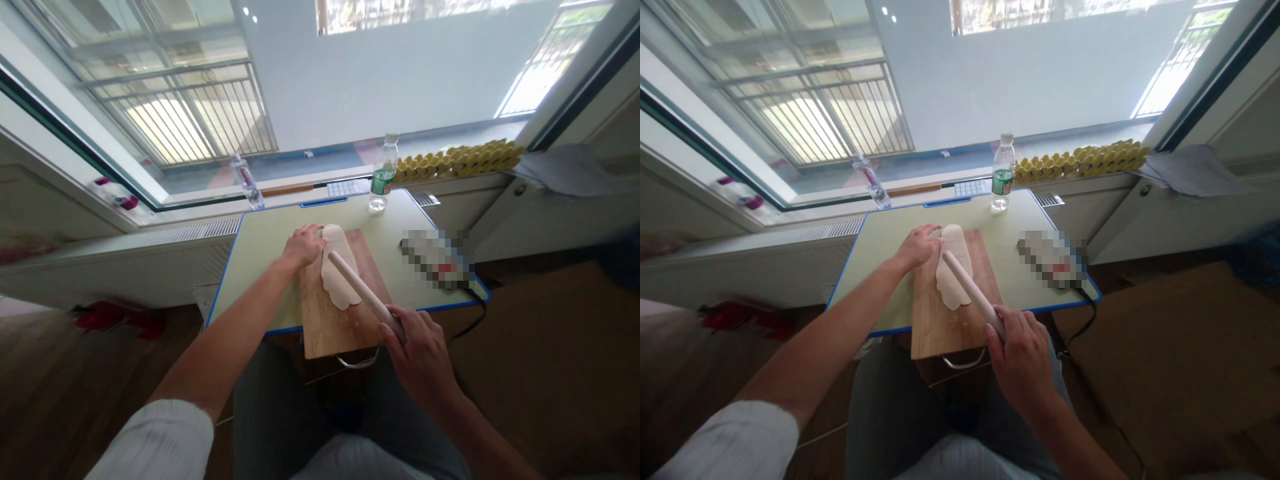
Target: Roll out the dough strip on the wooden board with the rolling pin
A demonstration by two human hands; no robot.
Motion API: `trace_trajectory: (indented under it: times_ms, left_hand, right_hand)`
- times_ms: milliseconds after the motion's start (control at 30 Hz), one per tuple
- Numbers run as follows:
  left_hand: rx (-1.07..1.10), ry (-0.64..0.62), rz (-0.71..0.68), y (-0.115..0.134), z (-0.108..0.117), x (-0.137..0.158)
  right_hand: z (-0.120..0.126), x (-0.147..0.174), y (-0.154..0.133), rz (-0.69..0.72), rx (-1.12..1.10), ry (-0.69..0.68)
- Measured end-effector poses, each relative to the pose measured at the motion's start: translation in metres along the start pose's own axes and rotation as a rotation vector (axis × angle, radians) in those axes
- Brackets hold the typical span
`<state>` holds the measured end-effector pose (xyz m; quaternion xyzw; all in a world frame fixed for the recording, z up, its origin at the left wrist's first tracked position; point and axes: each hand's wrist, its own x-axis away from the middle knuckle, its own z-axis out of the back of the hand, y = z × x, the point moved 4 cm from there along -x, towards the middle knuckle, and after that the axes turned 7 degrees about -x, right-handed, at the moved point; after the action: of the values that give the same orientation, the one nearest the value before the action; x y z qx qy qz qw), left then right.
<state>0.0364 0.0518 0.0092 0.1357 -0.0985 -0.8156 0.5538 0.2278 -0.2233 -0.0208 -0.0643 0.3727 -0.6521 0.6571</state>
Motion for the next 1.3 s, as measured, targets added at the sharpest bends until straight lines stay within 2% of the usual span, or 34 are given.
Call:
trace_trajectory:
  times_ms: [167,267,400,500,600,733,867,1133,1300]
  left_hand:
    - [0.017,-0.221,0.018,0.010,-0.018,-0.053]
    - [-0.009,-0.292,0.003,0.012,-0.021,-0.074]
    - [-0.079,-0.388,-0.063,0.014,-0.021,-0.093]
    - [-0.052,-0.490,-0.124,0.017,-0.020,-0.101]
    - [-0.044,-0.500,-0.165,0.019,-0.016,-0.107]
    - [-0.140,-0.508,-0.220,0.024,-0.011,-0.107]
    - [-0.213,-0.444,-0.180,0.025,-0.006,-0.102]
    - [-0.030,-0.481,-0.097,0.011,0.006,-0.080]
    - [0.030,-0.543,-0.157,0.019,0.017,-0.058]
  right_hand:
    - [0.014,0.003,0.017,-0.039,-0.074,0.029]
    - [0.017,0.001,0.024,-0.062,-0.121,0.017]
    - [0.017,-0.004,0.032,-0.110,-0.217,-0.032]
    - [0.017,-0.005,0.038,-0.158,-0.281,-0.072]
    - [0.017,-0.005,0.041,-0.178,-0.315,-0.104]
    - [0.018,-0.007,0.042,-0.193,-0.313,-0.121]
    - [0.017,-0.010,0.042,-0.198,-0.288,-0.135]
    - [0.022,-0.022,0.041,-0.261,-0.286,-0.129]
    - [0.031,-0.028,0.038,-0.274,-0.325,-0.113]
